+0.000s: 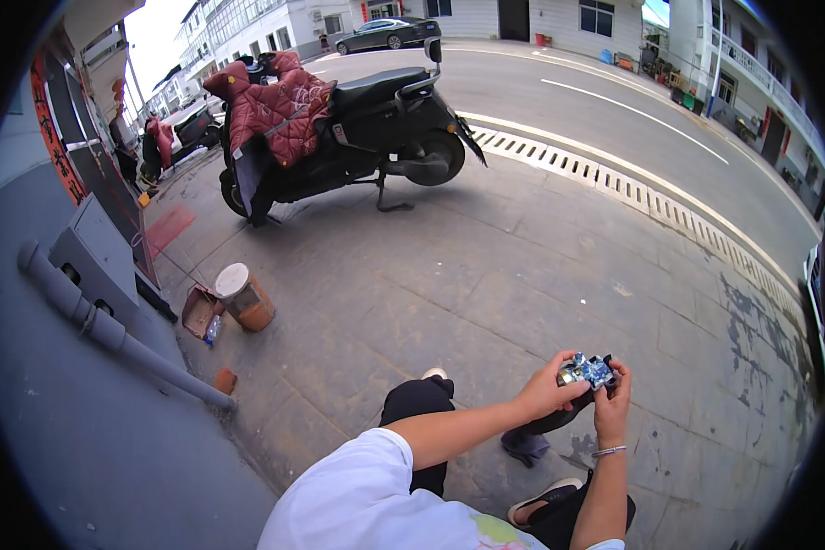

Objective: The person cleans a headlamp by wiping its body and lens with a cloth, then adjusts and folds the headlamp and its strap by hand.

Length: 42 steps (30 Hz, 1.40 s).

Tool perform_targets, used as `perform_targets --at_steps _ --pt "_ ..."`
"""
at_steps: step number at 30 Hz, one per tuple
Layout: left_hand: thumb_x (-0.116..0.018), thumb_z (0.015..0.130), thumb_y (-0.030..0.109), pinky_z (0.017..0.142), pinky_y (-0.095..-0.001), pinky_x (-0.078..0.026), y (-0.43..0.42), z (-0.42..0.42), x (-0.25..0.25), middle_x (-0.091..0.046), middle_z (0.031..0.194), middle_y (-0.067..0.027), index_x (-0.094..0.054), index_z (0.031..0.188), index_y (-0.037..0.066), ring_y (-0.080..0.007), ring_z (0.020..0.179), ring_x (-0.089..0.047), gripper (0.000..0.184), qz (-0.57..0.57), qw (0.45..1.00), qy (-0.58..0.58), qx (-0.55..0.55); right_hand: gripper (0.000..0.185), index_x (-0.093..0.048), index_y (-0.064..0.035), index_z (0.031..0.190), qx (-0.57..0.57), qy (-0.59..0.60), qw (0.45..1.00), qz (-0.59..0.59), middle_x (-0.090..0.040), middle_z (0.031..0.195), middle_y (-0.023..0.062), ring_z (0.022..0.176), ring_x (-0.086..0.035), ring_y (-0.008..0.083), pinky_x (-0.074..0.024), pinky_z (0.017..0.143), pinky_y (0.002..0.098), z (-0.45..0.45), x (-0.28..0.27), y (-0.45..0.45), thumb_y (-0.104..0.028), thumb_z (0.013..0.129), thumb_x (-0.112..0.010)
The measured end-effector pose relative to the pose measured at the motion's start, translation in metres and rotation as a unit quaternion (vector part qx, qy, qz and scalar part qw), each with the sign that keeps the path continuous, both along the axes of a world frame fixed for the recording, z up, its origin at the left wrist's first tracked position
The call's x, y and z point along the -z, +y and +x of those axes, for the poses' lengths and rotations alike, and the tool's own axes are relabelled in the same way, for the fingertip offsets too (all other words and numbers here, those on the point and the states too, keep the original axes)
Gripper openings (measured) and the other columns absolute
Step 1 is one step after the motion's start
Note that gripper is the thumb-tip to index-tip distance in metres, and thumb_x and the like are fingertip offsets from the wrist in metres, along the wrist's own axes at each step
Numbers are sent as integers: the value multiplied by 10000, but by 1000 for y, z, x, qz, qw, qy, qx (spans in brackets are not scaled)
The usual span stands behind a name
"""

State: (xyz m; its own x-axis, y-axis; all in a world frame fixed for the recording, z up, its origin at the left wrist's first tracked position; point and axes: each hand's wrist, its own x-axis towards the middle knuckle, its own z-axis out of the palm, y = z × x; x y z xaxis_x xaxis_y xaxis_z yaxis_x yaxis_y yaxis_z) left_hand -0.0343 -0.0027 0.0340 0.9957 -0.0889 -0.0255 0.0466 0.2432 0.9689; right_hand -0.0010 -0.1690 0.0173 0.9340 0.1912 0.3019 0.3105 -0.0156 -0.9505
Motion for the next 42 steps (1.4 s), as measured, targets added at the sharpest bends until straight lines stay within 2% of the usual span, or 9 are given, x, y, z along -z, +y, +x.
perform_targets --at_steps 5,8,17,20,23,29,34,37,42 --pt "-692 806 217 470 -215 -452 -10 -6 5 -591 819 -51 -292 1318 48 -87 567 -565 671 0 1000 16 -11 298 -449 -35 1151 129 -76 982 -115 -573 939 88 816 -551 135 -448 743 262 -5 -1 6 19 857 -455" --pt "-683 812 225 460 -209 -442 -14 -7 6 -591 809 -48 -277 1322 47 -88 560 -568 676 -26 999 44 -6 241 -476 -23 1106 149 -51 982 -108 -579 811 106 701 -553 162 -452 633 306 -2 1 5 -24 865 -475" --pt "-663 819 227 453 -206 -439 -9 -7 0 -586 813 -48 -279 1327 54 -91 548 -569 660 -38 997 62 4 224 -478 -25 1101 155 -189 959 -143 -609 838 141 665 -577 187 -450 611 310 -3 -6 12 -53 880 -496" --pt "-661 817 216 453 -209 -444 -12 -11 1 -586 814 -57 -281 1328 56 -92 547 -571 657 -29 998 50 9 260 -459 -23 1150 139 -11 981 -137 -604 910 140 801 -578 151 -462 707 276 -5 -14 7 -49 892 -482" --pt "-658 816 208 454 -214 -448 -14 -12 5 -593 829 -75 -279 1334 62 -95 546 -575 659 -29 998 50 15 260 -466 -21 1140 142 -5 982 -122 -609 837 123 720 -580 163 -451 647 274 -2 -12 6 -76 889 -508" --pt "-664 809 231 468 -207 -446 -7 -8 -1 -602 837 -78 -272 1342 63 -103 565 -592 682 -26 998 54 -7 272 -464 -27 1147 101 -120 982 -108 -596 830 96 746 -573 147 -450 672 261 -5 -8 10 -41 876 -489" --pt "-675 790 203 469 -201 -446 -11 -11 3 -611 830 -81 -286 1324 57 -104 558 -593 676 -15 999 46 0 206 -497 -35 1078 154 -54 982 -90 -578 667 51 608 -518 94 -405 521 266 -6 -12 12 -59 875 -522" --pt "-679 789 186 463 -205 -450 -12 -13 3 -614 828 -77 -284 1315 49 -104 552 -592 672 -2 998 55 14 182 -521 -35 1050 145 22 986 -82 -590 667 67 593 -535 109 -413 520 278 -3 -12 7 -90 878 -545" --pt "-676 807 215 461 -209 -447 -12 -5 7 -601 789 -59 -267 1318 37 -101 540 -580 678 -31 998 59 18 246 -501 -53 1097 134 -62 979 -141 -579 663 109 561 -550 191 -420 536 317 -7 -16 3 -49 853 -537"
